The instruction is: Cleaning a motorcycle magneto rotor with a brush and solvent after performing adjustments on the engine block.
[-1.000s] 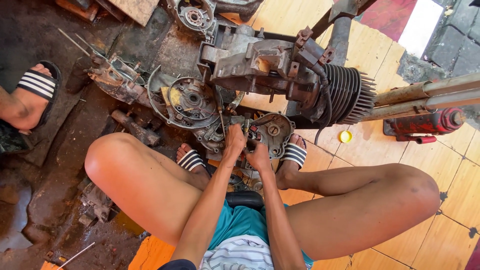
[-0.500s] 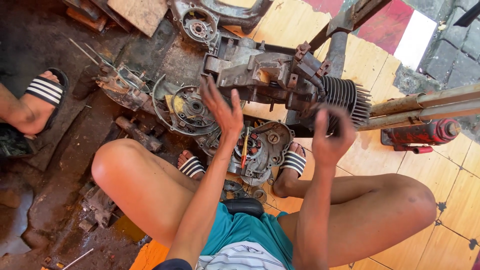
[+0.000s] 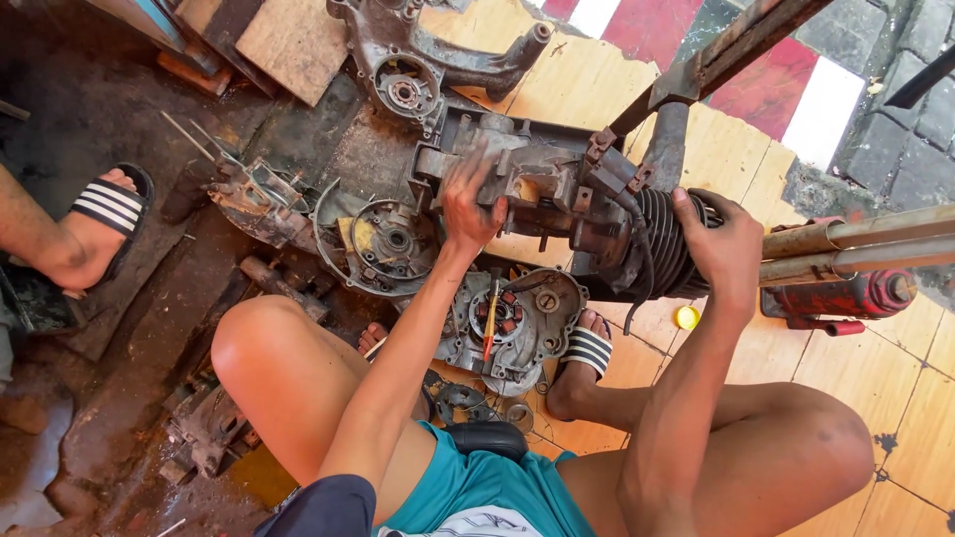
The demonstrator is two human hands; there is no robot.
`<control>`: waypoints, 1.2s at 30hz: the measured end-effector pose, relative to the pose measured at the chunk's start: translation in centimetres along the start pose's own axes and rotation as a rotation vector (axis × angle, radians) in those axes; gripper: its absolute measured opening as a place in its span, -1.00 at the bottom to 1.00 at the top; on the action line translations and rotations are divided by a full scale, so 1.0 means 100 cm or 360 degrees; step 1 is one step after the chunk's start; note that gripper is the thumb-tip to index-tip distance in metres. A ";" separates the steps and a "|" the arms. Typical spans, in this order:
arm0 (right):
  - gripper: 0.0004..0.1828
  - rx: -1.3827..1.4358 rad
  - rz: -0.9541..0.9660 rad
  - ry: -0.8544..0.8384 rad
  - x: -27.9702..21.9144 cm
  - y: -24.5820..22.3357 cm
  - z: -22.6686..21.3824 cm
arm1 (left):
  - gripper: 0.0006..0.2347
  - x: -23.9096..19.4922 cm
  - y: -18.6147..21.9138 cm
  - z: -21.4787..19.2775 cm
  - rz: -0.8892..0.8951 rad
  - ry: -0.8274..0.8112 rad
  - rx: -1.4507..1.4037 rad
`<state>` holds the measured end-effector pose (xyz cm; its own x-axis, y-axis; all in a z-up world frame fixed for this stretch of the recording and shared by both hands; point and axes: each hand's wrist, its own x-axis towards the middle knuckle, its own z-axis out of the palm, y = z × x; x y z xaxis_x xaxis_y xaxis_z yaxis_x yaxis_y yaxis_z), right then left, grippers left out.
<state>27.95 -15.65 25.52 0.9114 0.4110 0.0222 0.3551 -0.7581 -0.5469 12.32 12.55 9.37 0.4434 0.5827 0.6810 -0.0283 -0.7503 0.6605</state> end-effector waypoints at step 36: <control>-0.54 0.0935 0.0262 0.0801 -0.044 0.023 0.043 | -0.58 0.002 0.006 -0.007 -0.0275 -0.0066 -0.0353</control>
<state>23.86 -17.03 20.56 0.9771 -0.0683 0.2016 0.1672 -0.3399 -0.9255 11.78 12.42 10.14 0.4946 0.6795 0.5419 -0.1426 -0.5516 0.8218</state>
